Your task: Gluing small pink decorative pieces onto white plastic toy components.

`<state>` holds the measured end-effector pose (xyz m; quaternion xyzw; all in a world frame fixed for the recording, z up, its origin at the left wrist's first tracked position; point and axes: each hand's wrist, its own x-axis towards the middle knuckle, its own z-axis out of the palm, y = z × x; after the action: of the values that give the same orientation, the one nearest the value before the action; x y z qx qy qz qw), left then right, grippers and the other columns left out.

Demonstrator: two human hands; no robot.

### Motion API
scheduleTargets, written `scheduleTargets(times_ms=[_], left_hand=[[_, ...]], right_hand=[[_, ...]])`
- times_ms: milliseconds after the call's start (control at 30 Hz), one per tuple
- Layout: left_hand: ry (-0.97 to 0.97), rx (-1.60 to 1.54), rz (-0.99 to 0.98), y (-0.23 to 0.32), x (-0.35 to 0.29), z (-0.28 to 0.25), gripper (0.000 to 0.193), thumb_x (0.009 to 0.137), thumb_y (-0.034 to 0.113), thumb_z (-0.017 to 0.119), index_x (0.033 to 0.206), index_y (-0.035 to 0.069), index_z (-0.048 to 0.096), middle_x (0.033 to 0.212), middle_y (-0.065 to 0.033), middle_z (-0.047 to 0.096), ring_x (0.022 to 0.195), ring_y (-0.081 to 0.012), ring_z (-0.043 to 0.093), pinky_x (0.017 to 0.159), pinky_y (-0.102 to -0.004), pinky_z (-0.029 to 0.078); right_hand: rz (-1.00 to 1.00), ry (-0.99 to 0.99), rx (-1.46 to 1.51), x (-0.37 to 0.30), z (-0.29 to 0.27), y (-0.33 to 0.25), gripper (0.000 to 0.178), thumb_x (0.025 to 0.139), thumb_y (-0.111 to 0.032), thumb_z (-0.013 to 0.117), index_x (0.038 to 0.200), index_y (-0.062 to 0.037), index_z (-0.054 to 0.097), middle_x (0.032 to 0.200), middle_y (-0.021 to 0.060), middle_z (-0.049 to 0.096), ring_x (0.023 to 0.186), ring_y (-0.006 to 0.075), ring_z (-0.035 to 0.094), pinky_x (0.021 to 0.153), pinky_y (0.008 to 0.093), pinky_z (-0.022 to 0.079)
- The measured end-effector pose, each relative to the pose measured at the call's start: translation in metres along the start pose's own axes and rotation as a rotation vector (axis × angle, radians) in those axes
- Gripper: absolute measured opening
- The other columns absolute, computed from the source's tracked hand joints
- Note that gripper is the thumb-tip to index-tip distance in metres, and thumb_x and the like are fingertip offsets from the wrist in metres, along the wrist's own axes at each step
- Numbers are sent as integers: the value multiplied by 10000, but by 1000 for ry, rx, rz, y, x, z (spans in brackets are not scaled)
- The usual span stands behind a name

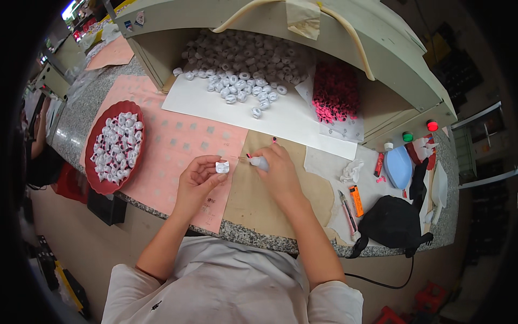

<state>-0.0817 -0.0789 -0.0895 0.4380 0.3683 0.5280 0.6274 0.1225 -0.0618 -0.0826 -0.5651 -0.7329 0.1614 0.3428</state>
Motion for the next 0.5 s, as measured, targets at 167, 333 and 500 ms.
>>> scheduleTargets(times_ms=[167,333,500], left_hand=[[-116,56,-108,7,-4,-19,349,836,-57,601,1177,-22,534,1072,-87,611,979,-144,600,850,-262,508],[-134,88,-63,0,-6,-21,357,842,-57,592,1192,-8,544,1100,-79,588,989,-147,594,857,-266,507],[-167,110,-6,-6,-3,-17,349,838,-68,587,1179,2,565,1142,-79,548,997,-151,589,857,-259,506]], right_hand=[[373,-39,468,-13,9,-29,92,841,-84,649,893,-27,600,799,22,603,675,97,542,610,239,433],[600,-261,1004,-22,14,-43,109,853,-91,642,930,-48,578,723,-4,571,579,56,493,509,189,371],[591,-330,968,-21,17,-35,103,855,-88,639,913,-40,569,704,-3,560,582,61,497,514,195,376]])
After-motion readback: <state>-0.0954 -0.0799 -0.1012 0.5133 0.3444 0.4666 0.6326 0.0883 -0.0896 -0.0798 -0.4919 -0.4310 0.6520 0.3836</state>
